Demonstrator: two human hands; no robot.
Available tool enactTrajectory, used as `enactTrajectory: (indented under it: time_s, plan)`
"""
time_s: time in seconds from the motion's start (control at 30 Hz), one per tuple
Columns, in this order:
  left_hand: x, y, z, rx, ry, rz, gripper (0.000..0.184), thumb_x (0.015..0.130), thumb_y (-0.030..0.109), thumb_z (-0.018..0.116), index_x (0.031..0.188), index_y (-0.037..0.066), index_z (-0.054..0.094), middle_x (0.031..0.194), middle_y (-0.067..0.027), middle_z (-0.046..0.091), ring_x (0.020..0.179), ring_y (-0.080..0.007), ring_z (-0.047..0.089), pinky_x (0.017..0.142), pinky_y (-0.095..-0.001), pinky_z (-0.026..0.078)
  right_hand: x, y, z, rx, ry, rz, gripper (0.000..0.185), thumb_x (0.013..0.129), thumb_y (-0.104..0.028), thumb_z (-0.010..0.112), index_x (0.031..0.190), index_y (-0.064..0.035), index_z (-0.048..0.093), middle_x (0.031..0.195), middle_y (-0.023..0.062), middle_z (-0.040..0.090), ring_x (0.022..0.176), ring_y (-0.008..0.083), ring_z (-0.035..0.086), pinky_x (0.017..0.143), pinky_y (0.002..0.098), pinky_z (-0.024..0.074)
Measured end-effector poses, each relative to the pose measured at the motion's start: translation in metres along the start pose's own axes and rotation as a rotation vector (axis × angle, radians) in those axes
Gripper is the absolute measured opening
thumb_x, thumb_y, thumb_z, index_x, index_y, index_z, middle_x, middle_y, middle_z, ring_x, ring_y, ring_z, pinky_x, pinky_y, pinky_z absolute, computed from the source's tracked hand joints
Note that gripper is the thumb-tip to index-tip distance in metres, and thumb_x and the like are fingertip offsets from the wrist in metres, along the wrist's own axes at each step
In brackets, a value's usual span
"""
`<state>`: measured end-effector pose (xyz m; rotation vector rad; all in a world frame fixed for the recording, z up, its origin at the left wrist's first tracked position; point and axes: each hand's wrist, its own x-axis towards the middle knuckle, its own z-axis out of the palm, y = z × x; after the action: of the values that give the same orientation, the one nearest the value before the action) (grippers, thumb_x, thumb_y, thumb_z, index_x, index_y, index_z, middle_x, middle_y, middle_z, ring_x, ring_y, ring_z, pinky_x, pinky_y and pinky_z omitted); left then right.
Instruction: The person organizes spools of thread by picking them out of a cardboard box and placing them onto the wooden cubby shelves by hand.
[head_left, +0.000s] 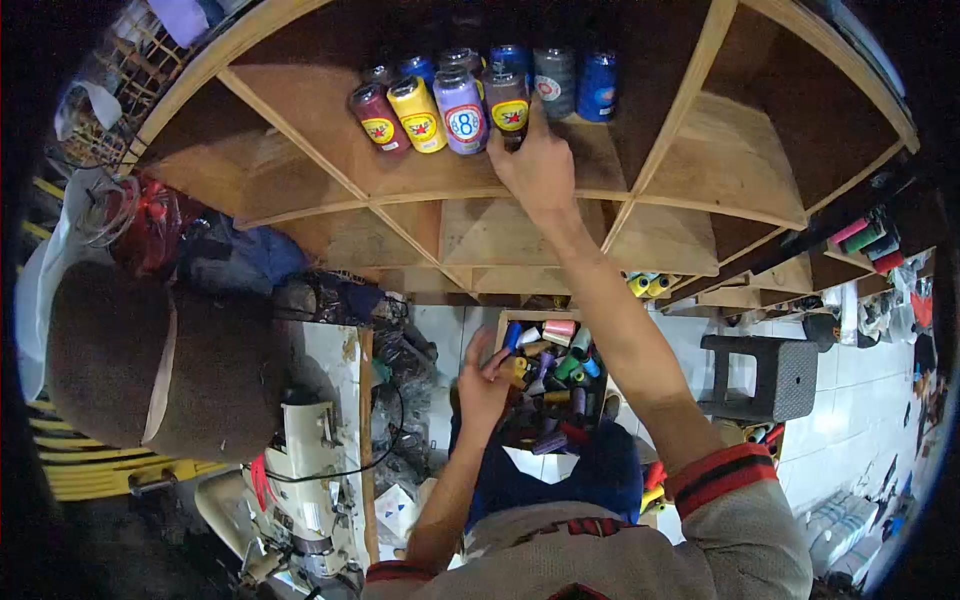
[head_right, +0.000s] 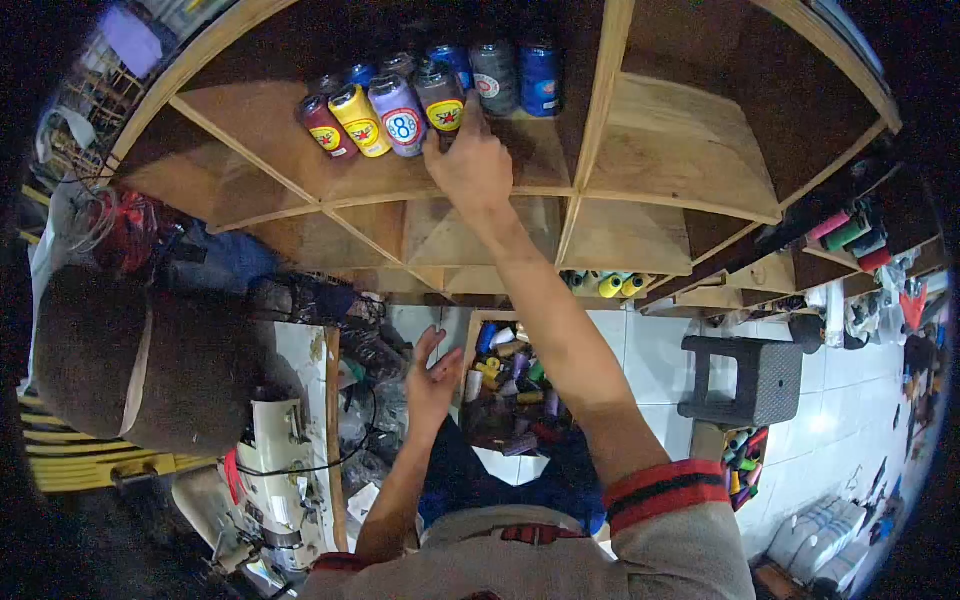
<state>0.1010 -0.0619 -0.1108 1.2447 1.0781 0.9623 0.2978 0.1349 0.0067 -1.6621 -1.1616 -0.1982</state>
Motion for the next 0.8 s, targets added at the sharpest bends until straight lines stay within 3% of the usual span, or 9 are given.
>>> enactTrajectory:
  time_s: [0.1, 0.2, 0.3, 0.37, 0.43, 0.57, 0.63, 0.7, 0.8]
  plan:
    - [0.004, -0.012, 0.005, 0.015, -0.042, -0.093, 0.062, 0.08, -0.006, 0.057, 0.135, 0.002, 0.031, 0.128, -0.0163, 0.043, 0.107, -0.0259, 0.056, 0.089, -0.03, 0.048, 0.001, -0.012, -0.01, 0.001, -0.028, 0.113, 0.067, 0.073, -0.029, 0.063, 0.126, 0.0051, 0.044, 0.074, 0.0268, 0.062, 0.068, 0.0387, 0.064, 0.061, 0.0429, 0.0526]
    - [0.021, -0.056, -0.006, 0.073, -0.119, -0.008, 0.052, 0.083, 0.005, 0.063, 0.129, 0.001, 0.039, 0.119, -0.0147, 0.054, 0.095, -0.0176, 0.061, 0.075, -0.024, 0.048, -0.002, -0.016, -0.005, 0.044, 0.094, 0.124, 0.056, 0.075, -0.031, 0.064, 0.116, 0.0052, 0.053, 0.076, 0.0271, 0.061, 0.072, 0.0392, 0.063, 0.062, 0.039, 0.0527]
    - [0.017, -0.087, -0.022, -0.042, -0.129, -0.233, 0.047, 0.082, 0.002, 0.061, 0.125, 0.001, 0.043, 0.1, -0.0103, 0.06, 0.085, -0.0143, 0.06, 0.073, -0.0239, 0.048, -0.006, 0.006, 0.004, 0.047, 0.321, -0.231, 0.045, 0.078, -0.027, 0.06, 0.113, 0.002, 0.054, 0.075, 0.0203, 0.065, 0.065, 0.0362, 0.064, 0.061, 0.0391, 0.0525]
    - [0.022, -0.116, -0.042, 0.252, -0.059, -0.149, 0.035, 0.084, 0.0, 0.057, 0.118, 0.001, 0.049, 0.099, -0.0094, 0.061, 0.087, -0.0119, 0.059, 0.071, -0.0224, 0.048, -0.035, 0.013, -0.011, 0.539, 0.168, -0.331, 0.044, 0.091, -0.01, 0.052, 0.132, -0.0012, 0.038, 0.132, 0.0177, 0.043, 0.118, 0.0261, 0.048, 0.096, 0.0364, 0.0423]
    - [0.025, -0.175, -0.063, 0.178, 0.048, -0.182, 0.032, 0.083, -0.006, 0.05, 0.114, 0.002, 0.052, 0.092, -0.0083, 0.06, 0.088, -0.0144, 0.06, 0.07, -0.0266, 0.049, -0.103, 0.037, -0.033, 0.131, 0.155, -0.262, 0.029, 0.08, -0.02, 0.062, 0.103, -0.0027, 0.06, 0.079, 0.0139, 0.066, 0.067, 0.0308, 0.065, 0.062, 0.0317, 0.0519]
    - [0.007, -0.281, -0.093, 0.11, 0.01, -0.229, 0.023, 0.08, 0.001, 0.061, 0.102, 0.0, 0.058, 0.102, -0.0103, 0.061, 0.086, -0.018, 0.061, 0.072, -0.0289, 0.049, -0.278, 0.144, -0.009, 0.407, -0.45, 0.307, 0.021, 0.081, -0.016, 0.063, 0.1, -0.0061, 0.064, 0.087, 0.0142, 0.066, 0.082, 0.0252, 0.065, 0.07, 0.0299, 0.0506]
    - [-0.001, -0.322, -0.09, 0.223, -0.076, -0.193, 0.02, 0.081, 0.004, 0.061, 0.1, 0.0, 0.058, 0.1, -0.012, 0.062, 0.088, -0.0211, 0.063, 0.071, -0.0311, 0.05, -0.355, 0.213, -0.003, 0.126, -0.692, 0.343, 0.024, 0.081, -0.014, 0.062, 0.104, -0.0067, 0.062, 0.09, 0.0168, 0.065, 0.085, 0.0315, 0.064, 0.072, 0.0359, 0.0508]
    - [-0.009, -0.355, -0.076, 0.376, -0.147, -0.201, 0.017, 0.083, 0.008, 0.06, 0.098, 0.0, 0.058, 0.096, -0.0144, 0.063, 0.088, -0.0246, 0.065, 0.069, -0.0331, 0.052, -0.433, 0.282, -0.003, -0.096, -0.904, 0.401, 0.03, 0.082, -0.004, 0.052, 0.112, -0.0042, 0.057, 0.094, 0.017, 0.064, 0.083, 0.0263, 0.064, 0.074, 0.033, 0.0498]
    - [-0.009, -0.373, -0.052, 0.456, -0.158, -0.303, 0.018, 0.084, 0.012, 0.057, 0.098, 0.0, 0.059, 0.086, -0.0169, 0.065, 0.081, -0.0293, 0.067, 0.066, -0.0359, 0.053, -0.503, 0.332, -0.001, -0.137, -1.07, 0.596, 0.03, 0.079, -0.003, 0.051, 0.108, -0.0027, 0.058, 0.091, 0.0188, 0.064, 0.082, 0.0333, 0.063, 0.074, 0.0395, 0.0494]
